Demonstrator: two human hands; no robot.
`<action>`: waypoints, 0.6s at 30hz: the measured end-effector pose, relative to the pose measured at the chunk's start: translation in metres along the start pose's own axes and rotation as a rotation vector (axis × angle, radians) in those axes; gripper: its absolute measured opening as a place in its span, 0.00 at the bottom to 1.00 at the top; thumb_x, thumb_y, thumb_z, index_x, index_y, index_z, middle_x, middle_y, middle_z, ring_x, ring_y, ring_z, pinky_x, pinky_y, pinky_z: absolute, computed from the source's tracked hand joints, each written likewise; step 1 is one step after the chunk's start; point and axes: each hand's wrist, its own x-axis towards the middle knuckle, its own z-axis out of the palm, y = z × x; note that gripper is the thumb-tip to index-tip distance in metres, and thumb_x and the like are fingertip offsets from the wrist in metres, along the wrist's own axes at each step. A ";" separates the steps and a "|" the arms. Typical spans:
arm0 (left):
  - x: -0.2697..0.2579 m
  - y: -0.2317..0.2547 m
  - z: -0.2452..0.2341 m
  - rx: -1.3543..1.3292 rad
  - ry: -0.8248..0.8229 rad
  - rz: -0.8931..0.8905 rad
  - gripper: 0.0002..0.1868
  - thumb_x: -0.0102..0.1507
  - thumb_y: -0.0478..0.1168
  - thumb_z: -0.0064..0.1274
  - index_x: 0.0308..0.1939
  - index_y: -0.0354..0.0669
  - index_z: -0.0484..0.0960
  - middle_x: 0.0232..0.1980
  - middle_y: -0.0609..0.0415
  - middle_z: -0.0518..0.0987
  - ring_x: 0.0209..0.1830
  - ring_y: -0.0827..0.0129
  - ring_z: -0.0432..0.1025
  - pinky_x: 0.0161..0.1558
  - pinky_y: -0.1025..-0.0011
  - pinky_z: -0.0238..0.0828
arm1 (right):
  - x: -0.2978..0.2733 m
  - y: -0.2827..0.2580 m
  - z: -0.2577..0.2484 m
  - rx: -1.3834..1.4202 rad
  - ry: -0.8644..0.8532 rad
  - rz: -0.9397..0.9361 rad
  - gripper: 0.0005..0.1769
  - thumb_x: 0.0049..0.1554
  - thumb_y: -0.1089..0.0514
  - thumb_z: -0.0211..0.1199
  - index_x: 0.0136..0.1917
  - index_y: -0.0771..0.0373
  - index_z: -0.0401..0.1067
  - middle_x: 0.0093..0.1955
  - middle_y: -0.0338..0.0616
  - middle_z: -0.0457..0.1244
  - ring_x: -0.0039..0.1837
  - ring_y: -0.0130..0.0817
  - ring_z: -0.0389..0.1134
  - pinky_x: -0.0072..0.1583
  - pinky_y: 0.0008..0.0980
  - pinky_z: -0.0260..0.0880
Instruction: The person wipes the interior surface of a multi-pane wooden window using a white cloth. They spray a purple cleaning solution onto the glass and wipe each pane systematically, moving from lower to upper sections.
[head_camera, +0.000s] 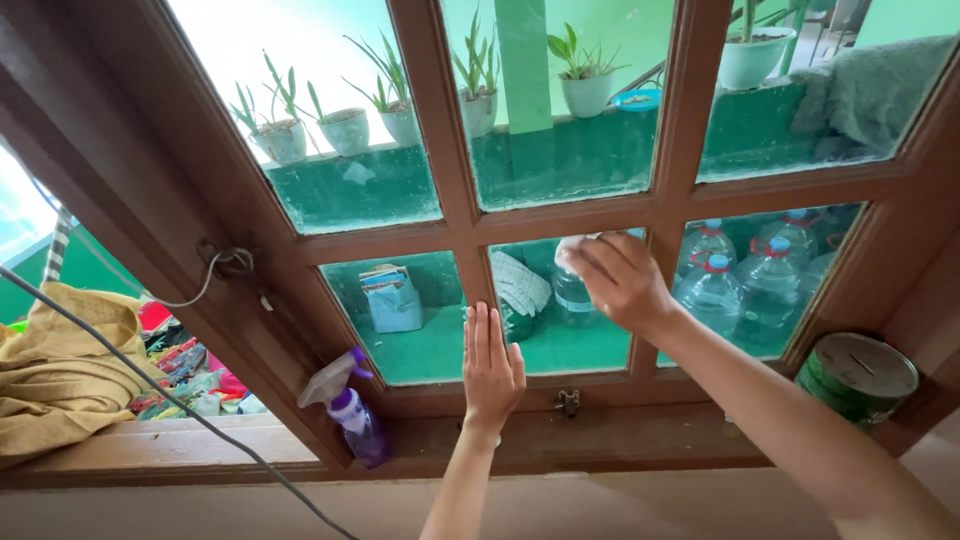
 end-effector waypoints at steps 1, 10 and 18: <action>0.000 -0.002 0.001 -0.002 -0.001 0.000 0.26 0.69 0.38 0.42 0.67 0.23 0.71 0.73 0.28 0.66 0.73 0.35 0.63 0.69 0.48 0.61 | -0.006 -0.005 -0.001 -0.002 -0.001 0.001 0.06 0.60 0.65 0.64 0.49 0.63 0.80 0.49 0.52 0.68 0.47 0.47 0.70 0.49 0.42 0.73; 0.001 -0.007 0.005 0.054 -0.007 0.035 0.35 0.64 0.49 0.48 0.69 0.25 0.69 0.74 0.28 0.65 0.75 0.36 0.61 0.73 0.45 0.57 | -0.130 -0.063 -0.014 0.128 -0.185 -0.047 0.12 0.59 0.64 0.60 0.54 0.60 0.80 0.52 0.50 0.69 0.52 0.46 0.71 0.56 0.43 0.72; -0.003 -0.012 0.005 0.065 -0.043 0.042 0.35 0.63 0.49 0.48 0.68 0.27 0.71 0.74 0.29 0.65 0.75 0.37 0.61 0.73 0.47 0.57 | -0.154 -0.061 -0.040 0.068 -0.330 -0.154 0.14 0.67 0.61 0.47 0.56 0.56 0.75 0.54 0.47 0.66 0.54 0.45 0.65 0.54 0.49 0.61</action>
